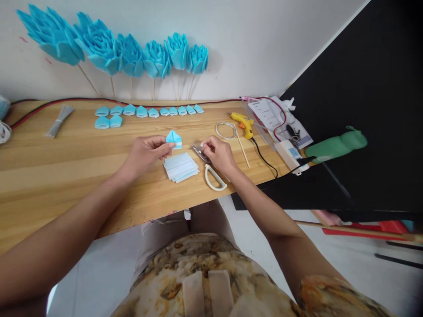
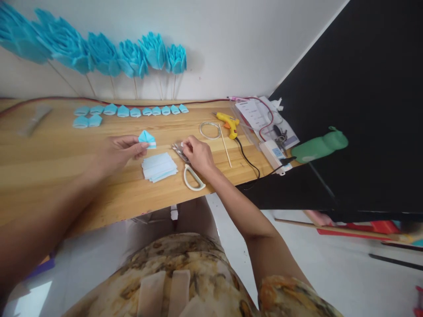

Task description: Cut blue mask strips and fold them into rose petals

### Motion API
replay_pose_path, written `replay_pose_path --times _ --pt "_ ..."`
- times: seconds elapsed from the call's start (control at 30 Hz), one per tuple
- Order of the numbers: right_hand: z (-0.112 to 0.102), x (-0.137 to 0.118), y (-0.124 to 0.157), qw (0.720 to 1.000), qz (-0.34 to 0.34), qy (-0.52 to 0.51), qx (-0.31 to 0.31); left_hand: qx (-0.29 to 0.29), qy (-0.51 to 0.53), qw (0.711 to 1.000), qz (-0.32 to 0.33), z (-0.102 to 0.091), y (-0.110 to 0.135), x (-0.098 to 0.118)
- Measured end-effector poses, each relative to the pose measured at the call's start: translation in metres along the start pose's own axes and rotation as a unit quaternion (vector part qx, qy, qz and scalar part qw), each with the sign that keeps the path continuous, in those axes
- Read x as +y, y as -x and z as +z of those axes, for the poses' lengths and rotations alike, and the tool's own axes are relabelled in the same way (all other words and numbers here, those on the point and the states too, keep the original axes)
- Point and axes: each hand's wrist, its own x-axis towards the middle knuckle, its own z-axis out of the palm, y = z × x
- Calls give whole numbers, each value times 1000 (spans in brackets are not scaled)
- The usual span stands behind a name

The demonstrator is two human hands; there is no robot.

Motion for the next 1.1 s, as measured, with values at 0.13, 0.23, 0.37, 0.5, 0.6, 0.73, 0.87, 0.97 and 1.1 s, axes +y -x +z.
replay_pose_path --times 0.13,0.23,0.37,0.5,0.6,0.73,0.87,0.97,1.1 --pt "-6 -10 3 996 -49 -51 46 -23 24 999 -3 1 0 -1" --pt "-14 -27 3 979 -161 -62 112 -49 52 997 -3 2 0 -2" --pt "-21 -51 -2 931 -326 -23 163 -90 73 993 -2 4 1 -3" --pt "-19 -58 -9 916 -363 34 168 -122 102 987 -2 5 3 -3" --pt "-17 -56 -9 925 -351 63 134 -135 107 985 -2 5 4 -2" --pt "-18 -53 -8 932 -347 56 88 -147 98 984 1 6 5 1" --pt "-17 -51 -9 930 -352 62 86 -148 103 984 1 6 6 3" --pt "-17 -49 -10 923 -365 68 98 -148 110 983 -1 6 6 4" --pt "-16 -49 -10 919 -373 75 104 -148 104 984 1 5 5 1"
